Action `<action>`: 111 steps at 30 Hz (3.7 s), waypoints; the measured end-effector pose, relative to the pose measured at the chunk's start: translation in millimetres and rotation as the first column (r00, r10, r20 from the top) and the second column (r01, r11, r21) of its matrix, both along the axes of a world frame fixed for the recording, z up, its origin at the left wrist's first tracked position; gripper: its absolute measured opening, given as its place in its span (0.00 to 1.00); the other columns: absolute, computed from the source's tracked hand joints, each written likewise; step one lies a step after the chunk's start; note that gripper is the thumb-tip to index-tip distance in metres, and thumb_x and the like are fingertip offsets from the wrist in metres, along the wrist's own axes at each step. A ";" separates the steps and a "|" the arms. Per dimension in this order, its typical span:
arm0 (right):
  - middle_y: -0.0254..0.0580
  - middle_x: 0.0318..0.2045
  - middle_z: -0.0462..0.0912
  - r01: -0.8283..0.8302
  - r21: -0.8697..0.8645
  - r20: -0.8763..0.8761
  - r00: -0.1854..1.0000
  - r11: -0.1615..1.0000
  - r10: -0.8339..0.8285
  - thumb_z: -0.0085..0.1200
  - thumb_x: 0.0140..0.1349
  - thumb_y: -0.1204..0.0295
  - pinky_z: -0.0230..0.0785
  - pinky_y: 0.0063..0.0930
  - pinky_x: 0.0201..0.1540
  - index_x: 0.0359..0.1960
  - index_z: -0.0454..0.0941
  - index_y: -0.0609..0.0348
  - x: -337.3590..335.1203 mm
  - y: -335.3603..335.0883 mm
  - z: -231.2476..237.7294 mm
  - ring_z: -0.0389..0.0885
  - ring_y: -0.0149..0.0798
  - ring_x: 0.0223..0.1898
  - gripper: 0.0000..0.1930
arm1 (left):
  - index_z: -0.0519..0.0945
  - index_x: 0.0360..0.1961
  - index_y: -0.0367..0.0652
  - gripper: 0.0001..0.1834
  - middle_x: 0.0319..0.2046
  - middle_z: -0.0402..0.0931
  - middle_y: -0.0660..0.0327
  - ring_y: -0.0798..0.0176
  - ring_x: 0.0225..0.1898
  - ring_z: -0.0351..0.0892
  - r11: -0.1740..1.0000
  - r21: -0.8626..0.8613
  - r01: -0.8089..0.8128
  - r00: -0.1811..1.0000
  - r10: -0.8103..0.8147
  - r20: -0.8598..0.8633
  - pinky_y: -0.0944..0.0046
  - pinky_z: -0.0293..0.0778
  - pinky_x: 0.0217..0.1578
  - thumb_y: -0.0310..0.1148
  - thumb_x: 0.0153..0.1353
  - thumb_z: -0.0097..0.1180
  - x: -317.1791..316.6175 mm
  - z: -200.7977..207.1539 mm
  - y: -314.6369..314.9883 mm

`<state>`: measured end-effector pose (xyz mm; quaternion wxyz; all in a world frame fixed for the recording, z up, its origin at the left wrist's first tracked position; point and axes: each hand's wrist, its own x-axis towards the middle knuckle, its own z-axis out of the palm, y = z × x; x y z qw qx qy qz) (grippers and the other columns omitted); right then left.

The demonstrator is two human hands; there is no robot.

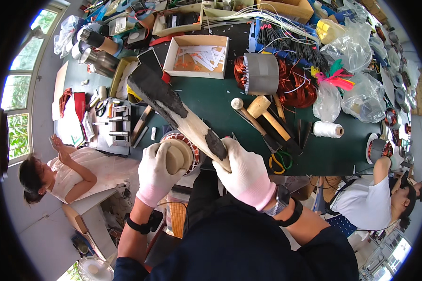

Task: Repairing a motor stator using a mallet and pliers on a workshop table.

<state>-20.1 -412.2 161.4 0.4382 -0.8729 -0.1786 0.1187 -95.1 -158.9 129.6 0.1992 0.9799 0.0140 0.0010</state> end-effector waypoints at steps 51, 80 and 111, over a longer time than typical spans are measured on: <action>0.44 0.28 0.82 -0.313 -0.253 0.245 0.895 0.915 0.374 0.65 0.62 0.72 0.78 0.42 0.30 0.45 0.72 0.59 -19.9 11.4 -36.7 0.86 0.49 0.28 0.15 | 0.75 0.61 0.42 0.39 0.54 0.76 0.51 0.45 0.57 0.78 0.763 -0.027 -0.645 0.764 0.645 -0.014 0.49 0.75 0.60 0.35 0.47 0.79 -114.4 12.8 55.4; 0.59 0.33 0.87 -0.024 -0.441 -0.328 0.935 0.897 -0.137 0.58 0.68 0.63 0.79 0.56 0.43 0.45 0.73 0.61 -94.3 -154.8 -128.5 0.87 0.64 0.38 0.14 | 0.77 0.57 0.41 0.42 0.51 0.78 0.50 0.41 0.54 0.79 0.969 -0.194 0.154 0.983 -0.170 -0.067 0.46 0.77 0.56 0.33 0.37 0.80 -29.9 36.0 -102.0; 0.42 0.36 0.82 0.067 -0.574 0.244 0.965 0.816 0.092 0.60 0.64 0.66 0.77 0.47 0.40 0.54 0.79 0.55 -12.4 -170.8 -165.1 0.84 0.49 0.40 0.18 | 0.79 0.61 0.36 0.27 0.58 0.81 0.45 0.41 0.60 0.81 0.700 -0.526 0.482 0.787 -0.610 -0.091 0.50 0.77 0.63 0.34 0.61 0.65 42.6 -69.9 -208.4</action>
